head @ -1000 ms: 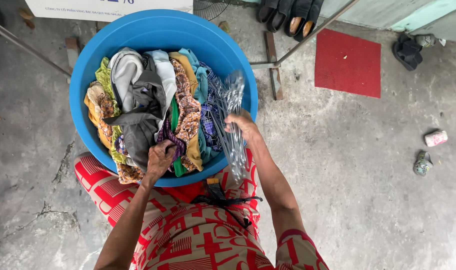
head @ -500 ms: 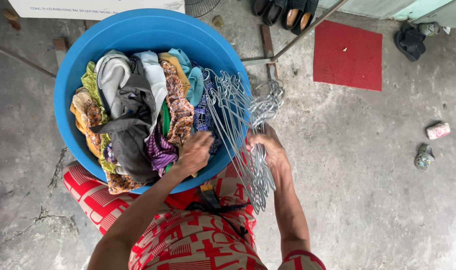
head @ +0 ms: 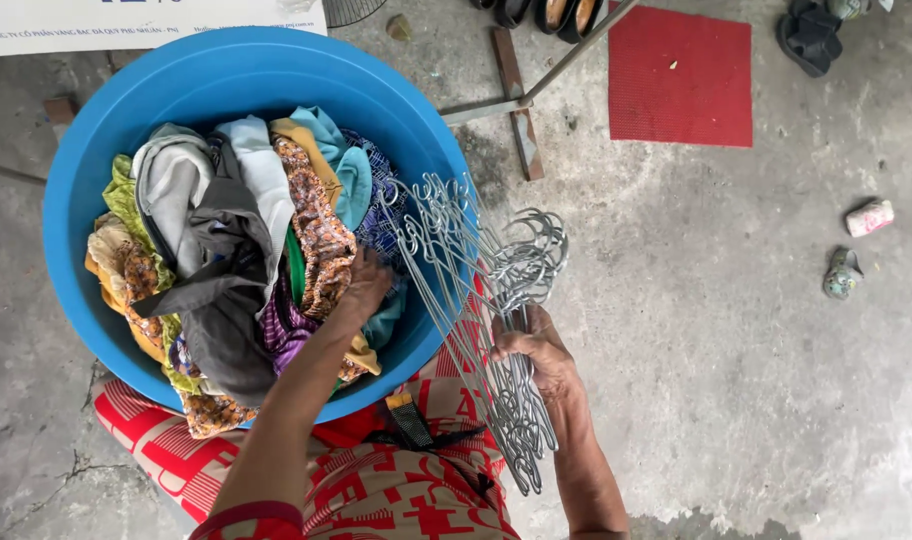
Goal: Putting clothes on metal hangers from a blue plastic bucket.
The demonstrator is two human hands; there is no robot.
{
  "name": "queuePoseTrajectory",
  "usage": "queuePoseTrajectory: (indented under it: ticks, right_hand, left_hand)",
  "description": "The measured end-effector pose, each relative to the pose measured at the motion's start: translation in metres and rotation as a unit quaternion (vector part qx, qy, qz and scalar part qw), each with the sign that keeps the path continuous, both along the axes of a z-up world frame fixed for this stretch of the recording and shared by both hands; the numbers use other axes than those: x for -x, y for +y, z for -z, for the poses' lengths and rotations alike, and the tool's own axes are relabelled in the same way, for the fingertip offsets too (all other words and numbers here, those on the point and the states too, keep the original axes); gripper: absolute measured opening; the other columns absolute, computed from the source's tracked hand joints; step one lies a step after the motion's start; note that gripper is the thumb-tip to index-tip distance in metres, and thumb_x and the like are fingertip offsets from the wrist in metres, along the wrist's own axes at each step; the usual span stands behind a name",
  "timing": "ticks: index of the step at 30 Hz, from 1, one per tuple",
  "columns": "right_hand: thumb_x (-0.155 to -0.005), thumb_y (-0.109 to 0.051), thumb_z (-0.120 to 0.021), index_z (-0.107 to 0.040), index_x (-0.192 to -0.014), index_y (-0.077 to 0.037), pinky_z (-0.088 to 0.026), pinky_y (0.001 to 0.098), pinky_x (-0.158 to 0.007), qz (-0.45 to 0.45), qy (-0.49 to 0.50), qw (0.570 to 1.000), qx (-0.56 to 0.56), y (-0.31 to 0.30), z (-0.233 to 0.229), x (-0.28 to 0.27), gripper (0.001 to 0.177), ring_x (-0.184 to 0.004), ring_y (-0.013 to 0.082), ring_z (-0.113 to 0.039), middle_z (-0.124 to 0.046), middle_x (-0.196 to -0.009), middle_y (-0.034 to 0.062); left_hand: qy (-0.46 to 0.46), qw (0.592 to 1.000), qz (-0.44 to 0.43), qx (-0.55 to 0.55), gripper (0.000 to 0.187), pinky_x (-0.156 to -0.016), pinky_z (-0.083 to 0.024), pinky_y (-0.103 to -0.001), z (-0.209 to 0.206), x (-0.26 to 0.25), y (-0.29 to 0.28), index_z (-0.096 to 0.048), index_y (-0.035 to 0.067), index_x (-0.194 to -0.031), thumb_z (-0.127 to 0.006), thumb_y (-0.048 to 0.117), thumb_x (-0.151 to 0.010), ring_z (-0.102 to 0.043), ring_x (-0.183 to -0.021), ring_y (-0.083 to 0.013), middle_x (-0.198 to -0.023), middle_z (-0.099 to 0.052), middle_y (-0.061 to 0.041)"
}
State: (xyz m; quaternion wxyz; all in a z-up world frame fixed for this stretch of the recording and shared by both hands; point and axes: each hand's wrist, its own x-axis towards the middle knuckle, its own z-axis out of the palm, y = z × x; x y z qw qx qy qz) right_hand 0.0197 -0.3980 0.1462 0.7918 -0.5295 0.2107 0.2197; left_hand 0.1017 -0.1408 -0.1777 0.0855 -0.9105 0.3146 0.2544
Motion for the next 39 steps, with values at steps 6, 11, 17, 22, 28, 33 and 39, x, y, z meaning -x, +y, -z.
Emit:
queuePoseTrajectory:
  ticks: [6, 11, 17, 22, 28, 33, 39]
  right_hand:
    - [-0.063, 0.006, -0.070, -0.053, -0.118, 0.005, -0.054, 0.0328, -0.056, -0.049, -0.026, 0.997, 0.062, 0.033, 0.024, -0.026, 0.057, -0.057, 0.0207, -0.061, -0.060, -0.072, 0.0114]
    - [-0.065, -0.002, -0.076, -0.038, -0.136, 0.000, -0.062, 0.0364, -0.061, -0.075, -0.002, 0.990, 0.122, 0.077, 0.038, -0.056, 0.080, -0.066, 0.0183, -0.064, -0.060, -0.079, 0.0078]
    - [-0.075, -0.002, -0.074, -0.037, -0.143, 0.000, -0.058, 0.0341, -0.060, -0.051, 0.074, 0.994, -0.062, 0.063, 0.213, -0.099, 0.077, -0.065, 0.0146, -0.060, -0.062, -0.083, 0.0082]
    - [-0.077, 0.000, -0.075, -0.042, -0.130, 0.008, -0.061, 0.0377, -0.055, -0.107, 0.026, 0.990, 0.087, 0.060, 0.183, -0.135, 0.063, -0.059, 0.0156, -0.061, -0.060, -0.080, 0.0103]
    - [-0.072, -0.023, -0.091, -0.042, -0.125, 0.009, -0.058, 0.0428, -0.055, -0.122, -0.084, 0.853, 0.500, 0.048, 0.243, -0.127, 0.079, -0.058, 0.0212, -0.064, -0.066, -0.079, 0.0168]
    - [-0.096, -0.042, -0.078, -0.058, -0.119, -0.034, -0.057, 0.0379, -0.070, -0.263, -0.547, 0.460, 0.648, -0.002, 0.370, -0.133, 0.032, -0.066, 0.0225, -0.068, -0.068, -0.082, 0.0001]
    - [-0.078, -0.062, -0.079, -0.031, -0.143, 0.018, -0.051, 0.0456, -0.100, -0.267, -0.157, 0.695, 0.648, 0.074, 0.201, -0.117, 0.114, -0.122, 0.0416, -0.058, -0.054, -0.136, 0.0333]
  left_hand:
    - [-0.026, 0.987, -0.141, 0.073, 0.053, -0.101, -0.047, -0.054, -0.082, -0.021, 0.070, -0.052, 0.005, -0.142, -0.064, 0.020, -0.093, -0.060, -0.110, -0.0324, -0.107, -0.068, -0.016]
    - [-0.047, 0.913, -0.336, 0.225, 0.062, -0.084, -0.053, -0.054, -0.152, 0.013, 0.124, -0.051, 0.006, -0.135, -0.075, 0.039, -0.088, -0.065, -0.095, -0.0344, -0.101, -0.068, -0.019]
    - [-0.103, 0.867, -0.357, 0.331, 0.052, -0.096, -0.048, -0.052, -0.213, 0.075, 0.136, -0.059, 0.009, -0.118, -0.084, 0.030, -0.079, -0.064, -0.099, -0.0349, -0.101, -0.069, -0.015]
    - [-0.134, 0.879, -0.310, 0.336, 0.065, -0.106, -0.037, -0.055, -0.216, 0.099, 0.092, -0.059, 0.005, -0.119, -0.088, 0.031, -0.067, -0.057, -0.110, -0.0386, -0.110, -0.063, -0.020]
    - [-0.070, 0.908, -0.263, 0.319, 0.066, -0.118, -0.022, -0.064, -0.166, 0.118, 0.019, -0.058, 0.002, -0.116, -0.086, 0.028, -0.062, -0.050, -0.119, -0.0390, -0.117, -0.054, -0.018]
    - [-0.122, 0.873, -0.265, 0.390, 0.057, -0.116, -0.025, -0.067, -0.154, 0.140, 0.025, -0.060, 0.001, -0.116, -0.077, 0.015, -0.064, -0.050, -0.122, -0.0409, -0.123, -0.052, -0.020]
    - [-0.320, 0.765, -0.349, 0.437, 0.056, -0.102, -0.042, -0.056, -0.247, 0.158, 0.130, -0.061, 0.008, -0.131, -0.075, 0.013, -0.077, -0.050, -0.124, -0.0419, -0.139, -0.052, -0.018]
